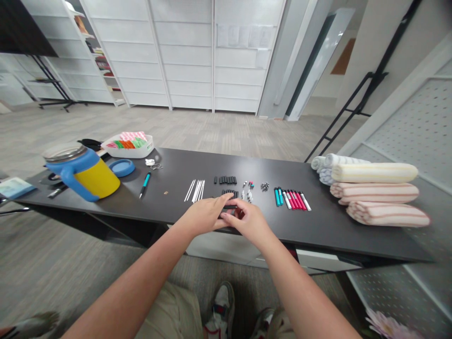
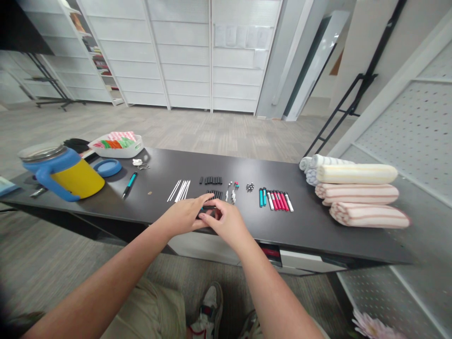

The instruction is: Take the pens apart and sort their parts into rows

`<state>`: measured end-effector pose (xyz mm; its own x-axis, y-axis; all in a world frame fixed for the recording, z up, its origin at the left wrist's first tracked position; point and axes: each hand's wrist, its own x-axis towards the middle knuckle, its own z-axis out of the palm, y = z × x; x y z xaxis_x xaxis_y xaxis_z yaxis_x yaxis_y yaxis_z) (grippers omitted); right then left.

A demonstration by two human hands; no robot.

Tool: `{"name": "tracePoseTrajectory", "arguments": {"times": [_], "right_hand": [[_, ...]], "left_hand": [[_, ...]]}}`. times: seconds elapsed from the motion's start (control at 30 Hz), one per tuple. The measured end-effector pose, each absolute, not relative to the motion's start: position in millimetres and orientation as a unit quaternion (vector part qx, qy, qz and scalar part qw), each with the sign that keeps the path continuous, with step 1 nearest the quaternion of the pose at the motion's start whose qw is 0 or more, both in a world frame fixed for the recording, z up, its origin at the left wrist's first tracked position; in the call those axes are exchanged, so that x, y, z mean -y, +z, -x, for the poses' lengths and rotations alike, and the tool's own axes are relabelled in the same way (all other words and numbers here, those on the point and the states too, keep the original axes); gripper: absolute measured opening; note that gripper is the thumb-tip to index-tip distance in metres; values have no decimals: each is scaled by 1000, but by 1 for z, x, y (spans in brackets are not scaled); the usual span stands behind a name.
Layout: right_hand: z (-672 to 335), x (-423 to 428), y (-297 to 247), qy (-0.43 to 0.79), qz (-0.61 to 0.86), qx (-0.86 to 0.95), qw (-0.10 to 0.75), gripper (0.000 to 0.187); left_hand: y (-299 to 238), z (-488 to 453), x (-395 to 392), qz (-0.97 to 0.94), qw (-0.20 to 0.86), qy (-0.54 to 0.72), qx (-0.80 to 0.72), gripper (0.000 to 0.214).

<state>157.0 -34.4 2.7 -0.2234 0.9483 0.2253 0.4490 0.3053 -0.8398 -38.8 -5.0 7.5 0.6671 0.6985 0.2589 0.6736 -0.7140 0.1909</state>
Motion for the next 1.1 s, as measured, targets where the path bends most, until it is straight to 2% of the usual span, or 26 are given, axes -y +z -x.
{"name": "tracePoseTrajectory", "arguments": {"times": [0.1,0.17,0.27,0.33,0.93,1.1], "right_hand": [[-154,34,3,317,489,711,395,19],[-154,34,4,323,483,709,400,14],[-157,36,6,329,487,709,389,14],[-158,38,7,329,493,707,387,14],[-169,44,0,324,511,682,411,23],[-194,48,5,278,553,659,427,28]], "left_hand": [[11,37,5,-923,56,160,-344,91],[12,36,6,-925,51,146,-347,82],[10,34,7,-922,14,113,-371,54],[7,34,8,-919,-13,101,-381,48],[3,38,8,-903,-25,142,-406,69],[7,40,7,-896,-3,161,-414,58]]}}
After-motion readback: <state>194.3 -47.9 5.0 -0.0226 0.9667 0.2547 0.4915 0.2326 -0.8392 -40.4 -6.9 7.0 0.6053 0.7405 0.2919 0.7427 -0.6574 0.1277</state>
